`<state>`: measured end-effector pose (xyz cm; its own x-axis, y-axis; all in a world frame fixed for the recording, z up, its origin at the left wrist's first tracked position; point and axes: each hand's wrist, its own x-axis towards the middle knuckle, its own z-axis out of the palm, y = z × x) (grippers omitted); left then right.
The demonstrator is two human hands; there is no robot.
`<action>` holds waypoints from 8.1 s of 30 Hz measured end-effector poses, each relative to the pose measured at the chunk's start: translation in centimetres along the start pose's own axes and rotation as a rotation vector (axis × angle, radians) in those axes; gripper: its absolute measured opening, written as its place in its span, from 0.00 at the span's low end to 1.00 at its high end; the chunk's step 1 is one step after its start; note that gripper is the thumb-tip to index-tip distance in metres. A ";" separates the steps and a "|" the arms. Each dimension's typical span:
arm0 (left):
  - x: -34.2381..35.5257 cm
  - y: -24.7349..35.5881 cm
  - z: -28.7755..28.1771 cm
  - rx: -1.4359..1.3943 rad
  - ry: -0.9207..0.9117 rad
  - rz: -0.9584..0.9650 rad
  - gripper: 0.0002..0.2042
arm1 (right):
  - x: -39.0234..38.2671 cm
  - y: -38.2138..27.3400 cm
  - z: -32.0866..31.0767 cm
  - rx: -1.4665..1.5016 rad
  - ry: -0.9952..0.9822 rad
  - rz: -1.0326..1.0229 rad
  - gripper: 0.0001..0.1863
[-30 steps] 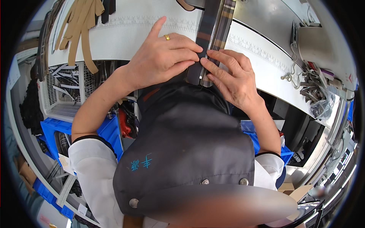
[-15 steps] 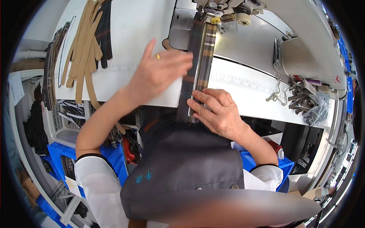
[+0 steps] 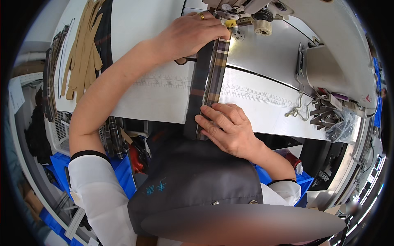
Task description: Sewing several leather or fabric straps using an industrial sewing machine.
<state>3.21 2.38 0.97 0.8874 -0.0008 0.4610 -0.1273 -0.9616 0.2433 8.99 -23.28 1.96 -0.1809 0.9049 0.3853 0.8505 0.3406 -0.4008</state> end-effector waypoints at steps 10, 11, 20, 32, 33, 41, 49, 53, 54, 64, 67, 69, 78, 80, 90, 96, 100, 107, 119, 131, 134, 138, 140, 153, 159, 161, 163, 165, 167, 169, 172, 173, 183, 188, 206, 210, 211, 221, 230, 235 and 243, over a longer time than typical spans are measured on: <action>-1.6 1.3 0.9 0.255 0.161 0.073 0.11 | -0.1 -0.3 0.2 0.011 -0.017 0.017 0.25; -2.4 1.3 1.0 0.227 0.160 0.007 0.11 | -0.2 -0.3 0.2 0.011 -0.015 0.013 0.25; -3.9 2.6 -0.6 0.224 0.038 -0.204 0.19 | -0.2 -0.3 -0.2 -0.004 -0.040 0.030 0.23; -3.9 1.4 -1.0 0.188 0.020 -0.145 0.20 | 0.1 -0.1 -0.2 0.012 -0.043 0.018 0.23; -3.8 1.3 -1.2 0.164 0.007 -0.145 0.20 | 0.1 0.0 -0.2 0.002 -0.036 0.018 0.23; -3.1 0.9 -1.3 0.131 -0.057 -0.177 0.19 | 0.3 0.8 -0.3 -0.021 -0.049 -0.003 0.24; -3.5 2.4 -1.2 0.200 -0.070 -0.190 0.20 | 1.2 1.2 -0.7 0.002 -0.059 0.025 0.25; -3.6 2.4 -1.4 0.176 -0.045 -0.190 0.20 | 0.7 0.4 -0.6 -0.028 -0.064 0.025 0.26; -3.6 2.3 -1.4 0.173 -0.026 -0.178 0.20 | 0.6 0.4 -0.6 -0.031 -0.067 0.027 0.26; -3.4 2.2 -0.8 0.171 -0.062 -0.154 0.19 | 1.5 1.8 -1.0 -0.054 -0.054 0.006 0.23; -3.4 2.1 -0.4 0.187 0.021 -0.165 0.16 | 1.5 2.1 -0.8 -0.094 -0.033 -0.021 0.21; -3.7 1.8 -0.1 0.227 0.031 -0.120 0.16 | 1.7 2.4 -0.8 -0.106 -0.022 -0.022 0.21; -3.4 2.2 -0.3 0.220 0.054 -0.173 0.16 | 2.2 3.8 -0.9 -0.134 -0.046 -0.049 0.23; -3.5 2.1 -0.1 0.219 0.059 -0.154 0.16 | 2.3 4.0 -1.0 -0.140 -0.045 -0.051 0.23; -3.4 2.2 -0.1 0.284 0.096 -0.140 0.15 | 3.4 5.6 -1.1 -0.188 -0.022 -0.059 0.22; -3.3 1.9 0.1 0.335 0.106 -0.154 0.14 | 4.2 6.3 -0.9 -0.205 0.027 -0.058 0.21; -3.2 2.0 0.2 0.308 0.117 -0.194 0.14 | 4.6 7.0 -0.8 -0.225 0.048 -0.062 0.20; -3.3 2.1 0.1 0.291 0.096 -0.177 0.15 | 5.6 8.1 -0.7 -0.220 0.079 -0.049 0.19; -3.1 2.4 0.1 0.241 0.100 -0.204 0.15 | 7.0 10.2 -0.9 -0.224 0.130 -0.057 0.18; -3.0 1.8 0.0 0.243 0.122 -0.156 0.09 | 7.9 11.5 -0.9 -0.273 0.090 -0.006 0.20; -2.8 1.5 0.1 0.275 0.127 -0.155 0.09 | 7.9 11.7 -0.6 -0.355 0.150 -0.020 0.20; -2.3 0.6 0.4 0.330 0.122 -0.121 0.09 | 7.9 11.6 -0.5 -0.440 0.135 0.032 0.19; -1.9 0.3 0.4 0.338 0.120 -0.120 0.09 | 7.8 11.6 -0.6 -0.474 0.131 0.061 0.19; -2.4 -0.5 1.0 0.244 0.204 -0.142 0.10 | 8.5 12.9 -3.7 0.877 0.184 0.841 0.11; -2.3 -0.5 0.9 0.235 0.217 -0.142 0.09 | 9.5 13.9 -4.3 0.948 0.031 0.998 0.14; -2.4 -0.5 0.9 0.237 0.206 -0.142 0.09 | 9.2 13.5 -4.0 0.878 0.094 0.916 0.13; -2.5 -0.6 1.0 0.236 0.197 -0.138 0.09 | 8.4 12.3 -2.8 0.666 0.214 0.590 0.10; -2.6 -0.6 1.1 0.206 0.198 -0.113 0.10 | 8.2 12.5 -1.7 0.235 0.221 0.280 0.11; -2.8 -0.8 1.0 0.205 0.198 -0.101 0.10 | 8.5 12.0 -0.9 -0.187 0.205 -0.025 0.15; -2.7 -0.7 0.7 0.205 0.197 -0.089 0.10 | 8.4 12.1 -0.6 -0.206 0.203 -0.025 0.15; -2.5 -0.1 0.1 0.199 0.130 -0.124 0.10 | 8.2 12.1 -0.8 -0.271 0.155 0.005 0.15; -2.6 0.0 -0.1 0.182 0.128 -0.133 0.10 | 8.2 12.1 -0.8 -0.320 0.108 0.036 0.16; -2.0 -1.0 0.1 0.155 0.171 -0.129 0.08 | 8.5 12.1 -1.1 -0.313 0.089 0.125 0.19; -1.8 -1.3 0.3 0.150 0.177 -0.130 0.08 | 8.5 12.1 -1.0 -0.324 0.090 0.128 0.19; 2.7 -6.3 -5.4 -0.534 -0.275 -0.643 0.11 | 4.5 11.9 -3.2 -0.169 0.165 0.234 0.15; 4.9 -7.2 -4.4 -0.682 -0.056 -0.664 0.11 | 5.0 12.3 -3.4 -0.155 0.184 0.210 0.15; 5.4 -7.4 -4.0 -0.733 0.017 -0.667 0.11 | 5.0 12.2 -3.4 -0.171 0.182 0.213 0.15; 1.0 -14.6 0.1 -1.155 0.850 -0.802 0.12 | 5.2 11.9 -3.0 -0.140 0.126 0.208 0.14; -9.1 4.2 -7.8 -1.379 0.724 -0.917 0.10 | 4.3 4.0 -1.8 0.607 0.109 0.526 0.17; -9.9 8.5 -5.9 -1.546 0.641 -0.929 0.10 | 3.0 -3.4 1.0 1.116 -0.164 0.752 0.12; -7.8 2.8 -6.9 -1.366 0.687 -0.895 0.07 | -2.0 -4.5 4.8 1.681 -0.198 0.860 0.32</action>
<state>-7.14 1.59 3.96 0.6028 0.7966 -0.0455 -0.3152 0.2902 0.9036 3.12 -25.39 -0.97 -0.1787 0.9116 -0.3701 -0.5451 -0.4049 -0.7341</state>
